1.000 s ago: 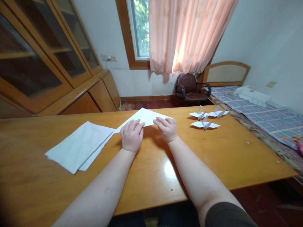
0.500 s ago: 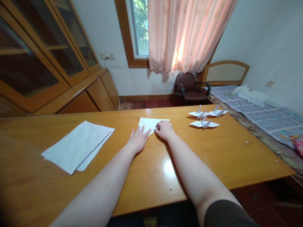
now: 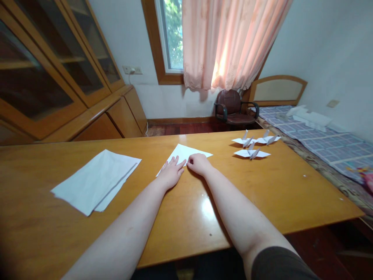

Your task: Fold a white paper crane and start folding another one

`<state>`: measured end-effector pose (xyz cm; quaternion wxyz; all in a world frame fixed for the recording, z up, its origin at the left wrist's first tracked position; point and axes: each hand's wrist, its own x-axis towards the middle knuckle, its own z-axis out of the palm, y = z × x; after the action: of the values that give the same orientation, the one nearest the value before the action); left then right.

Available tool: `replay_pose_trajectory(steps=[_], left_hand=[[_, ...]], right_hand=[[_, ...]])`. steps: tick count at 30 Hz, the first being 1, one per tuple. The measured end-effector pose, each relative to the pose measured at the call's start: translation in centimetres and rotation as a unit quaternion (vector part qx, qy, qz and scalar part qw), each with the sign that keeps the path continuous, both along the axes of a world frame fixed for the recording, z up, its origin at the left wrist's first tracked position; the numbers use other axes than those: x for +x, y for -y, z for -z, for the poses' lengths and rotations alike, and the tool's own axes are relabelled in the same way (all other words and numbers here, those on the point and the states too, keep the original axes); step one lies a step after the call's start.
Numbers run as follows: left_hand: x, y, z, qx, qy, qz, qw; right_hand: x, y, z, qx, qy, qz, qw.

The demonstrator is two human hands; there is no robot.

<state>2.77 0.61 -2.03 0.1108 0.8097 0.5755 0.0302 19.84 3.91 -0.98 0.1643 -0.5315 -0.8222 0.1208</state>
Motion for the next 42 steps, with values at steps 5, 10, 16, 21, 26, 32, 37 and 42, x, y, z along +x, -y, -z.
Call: replay_pose_trajectory(steps=[5, 10, 16, 21, 26, 32, 37, 42], left_hand=[[-0.1, -0.1, 0.1, 0.002, 0.003, 0.0, 1.0], [-0.1, -0.1, 0.1, 0.004, 0.0, 0.005, 1.0], [-0.1, -0.1, 0.2, 0.003, -0.001, 0.005, 1.0], [-0.1, -0.1, 0.2, 0.004, -0.004, 0.003, 1.0], [0.0, -0.1, 0.4, 0.01, -0.002, 0.001, 1.0], [-0.1, -0.2, 0.6, 0.011, 0.004, 0.002, 1.0], [-0.1, -0.1, 0.4, 0.005, 0.002, 0.003, 1.0], [-0.1, -0.1, 0.2, 0.004, -0.002, 0.005, 1.0]], right_hand=[[0.4, -0.4, 0.4, -0.022, -0.001, 0.028, 0.999], [0.9, -0.5, 0.3, -0.039, 0.004, 0.06, 0.997], [1.9, -0.7, 0.0, -0.067, 0.003, 0.113, 0.991], [1.9, -0.6, -0.1, -0.058, 0.015, 0.123, 0.991], [0.3, 0.0, 0.0, -0.037, 0.017, 0.06, 0.997], [0.6, -0.3, 0.4, -0.067, 0.003, 0.107, 0.992], [2.0, -0.8, 0.4, -0.09, 0.004, 0.154, 0.984], [3.1, -1.1, 0.3, -0.104, 0.005, 0.178, 0.979]])
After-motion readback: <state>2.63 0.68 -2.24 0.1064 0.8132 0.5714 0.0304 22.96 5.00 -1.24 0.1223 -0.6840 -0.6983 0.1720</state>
